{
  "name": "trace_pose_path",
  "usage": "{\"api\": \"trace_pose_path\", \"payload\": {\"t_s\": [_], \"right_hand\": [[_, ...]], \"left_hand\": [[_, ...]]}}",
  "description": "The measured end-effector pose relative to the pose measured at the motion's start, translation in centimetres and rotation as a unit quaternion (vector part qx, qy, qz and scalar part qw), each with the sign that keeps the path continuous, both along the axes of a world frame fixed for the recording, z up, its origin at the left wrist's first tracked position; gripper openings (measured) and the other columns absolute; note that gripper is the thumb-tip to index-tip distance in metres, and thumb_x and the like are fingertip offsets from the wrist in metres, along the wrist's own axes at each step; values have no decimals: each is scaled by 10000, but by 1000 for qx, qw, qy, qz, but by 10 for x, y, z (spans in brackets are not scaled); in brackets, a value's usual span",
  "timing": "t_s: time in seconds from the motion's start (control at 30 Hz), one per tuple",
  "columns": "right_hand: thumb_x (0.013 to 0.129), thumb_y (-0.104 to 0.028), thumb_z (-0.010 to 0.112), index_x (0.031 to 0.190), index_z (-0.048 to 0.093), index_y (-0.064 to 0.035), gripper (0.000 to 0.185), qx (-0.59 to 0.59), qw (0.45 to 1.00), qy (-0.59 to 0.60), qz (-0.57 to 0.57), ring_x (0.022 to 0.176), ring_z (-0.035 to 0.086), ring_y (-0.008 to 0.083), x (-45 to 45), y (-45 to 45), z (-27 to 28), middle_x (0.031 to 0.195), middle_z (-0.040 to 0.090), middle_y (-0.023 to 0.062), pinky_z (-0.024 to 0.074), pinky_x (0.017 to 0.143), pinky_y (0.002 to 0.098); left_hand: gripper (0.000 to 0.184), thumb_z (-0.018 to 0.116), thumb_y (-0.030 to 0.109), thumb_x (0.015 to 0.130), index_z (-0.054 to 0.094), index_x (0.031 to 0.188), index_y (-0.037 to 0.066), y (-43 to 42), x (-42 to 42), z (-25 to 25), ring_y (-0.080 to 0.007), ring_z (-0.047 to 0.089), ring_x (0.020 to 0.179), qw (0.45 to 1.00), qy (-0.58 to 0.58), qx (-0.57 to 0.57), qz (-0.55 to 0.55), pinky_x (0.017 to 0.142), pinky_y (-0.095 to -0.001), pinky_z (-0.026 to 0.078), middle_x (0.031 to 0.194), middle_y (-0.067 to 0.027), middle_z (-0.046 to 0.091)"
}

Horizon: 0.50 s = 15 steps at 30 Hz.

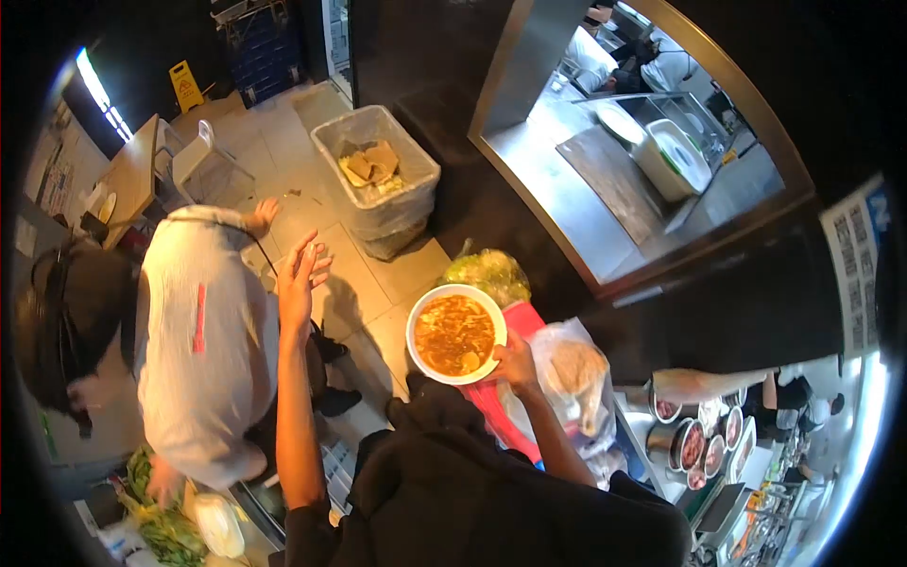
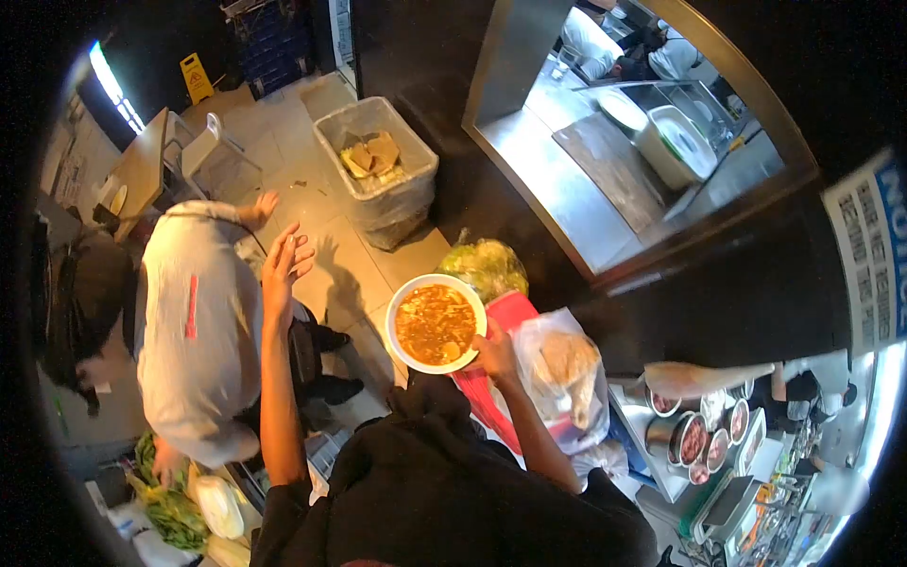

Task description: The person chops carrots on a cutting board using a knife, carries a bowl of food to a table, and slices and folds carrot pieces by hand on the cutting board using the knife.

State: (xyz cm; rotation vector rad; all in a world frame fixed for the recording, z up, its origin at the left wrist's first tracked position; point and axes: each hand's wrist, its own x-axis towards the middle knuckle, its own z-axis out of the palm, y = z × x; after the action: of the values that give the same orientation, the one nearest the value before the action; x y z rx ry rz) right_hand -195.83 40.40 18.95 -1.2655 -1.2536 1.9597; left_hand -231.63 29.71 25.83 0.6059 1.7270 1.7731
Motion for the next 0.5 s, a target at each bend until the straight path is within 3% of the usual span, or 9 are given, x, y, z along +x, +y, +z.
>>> {"api": "trace_pose_path", "payload": {"t_s": [0.07,0.13,0.17,0.2,0.27,0.3,0.33,0.4,0.5], "right_hand": [[804,-12,507,1273,512,-8,469,148,988,30,20,814,700,226,-17,31,-42,1047,662,132,618,634,349],[789,-46,533,1221,565,-1,435,69,997,16,15,811,670,185,-50,54,-13,1026,660,103,575,656,302],[785,-61,524,1208,578,2,431,180,982,-36,32,792,652,158,-72,72,-4,993,654,79,547,677,257],[785,-69,517,1183,591,-2,411,62,996,-60,-5,729,600,100,-96,87,-1,966,645,51,481,633,205],[798,-82,515,1212,587,-26,424,96,994,-47,35,632,490,30,-121,137,-52,906,624,9,361,538,171],[782,-72,494,1216,547,28,448,160,982,-16,96,875,655,175,-131,165,-78,1031,634,94,548,717,293],[792,-57,464,1221,543,31,445,25,995,-66,77,875,658,195,-180,163,-10,1037,636,100,546,772,321],[804,-27,455,1221,550,31,431,10,988,-107,113,888,664,208,-222,202,-16,1070,644,122,542,813,345],[800,-6,478,1204,591,-2,419,83,984,31,154,905,628,157,-296,258,-67,1037,655,57,508,811,294]], "left_hand": [[467,558,402,990,561,1371,132,34,-36,-9,-147,636,988,1000,-1,6,11,822,-275,487,1230,-81,618],[438,567,374,987,573,1353,133,48,-67,-31,-149,642,966,1000,1,-5,28,787,-266,500,1191,-78,625],[423,575,355,985,577,1345,132,64,-85,-43,-151,647,951,999,15,-15,34,764,-262,505,1165,-75,629],[427,592,350,976,579,1341,129,76,-107,-62,-151,650,937,999,-1,-8,41,746,-266,508,1139,-72,631],[427,613,348,964,586,1331,131,95,-144,-99,-150,655,909,997,-26,-10,68,727,-268,510,1090,-66,637],[423,618,351,961,591,1325,137,101,-163,-109,-150,657,896,996,-29,-19,82,726,-266,508,1067,-64,640],[423,618,351,961,591,1325,137,103,-179,-115,-150,657,896,993,-23,-21,115,726,-266,508,1067,-64,640],[403,610,343,967,597,1315,140,105,-198,-122,-149,663,866,985,-41,-86,146,699,-262,509,1045,-58,647],[401,605,346,974,598,1311,129,92,-233,-160,-156,673,831,969,-56,-105,215,672,-269,516,1029,-59,652]]}}
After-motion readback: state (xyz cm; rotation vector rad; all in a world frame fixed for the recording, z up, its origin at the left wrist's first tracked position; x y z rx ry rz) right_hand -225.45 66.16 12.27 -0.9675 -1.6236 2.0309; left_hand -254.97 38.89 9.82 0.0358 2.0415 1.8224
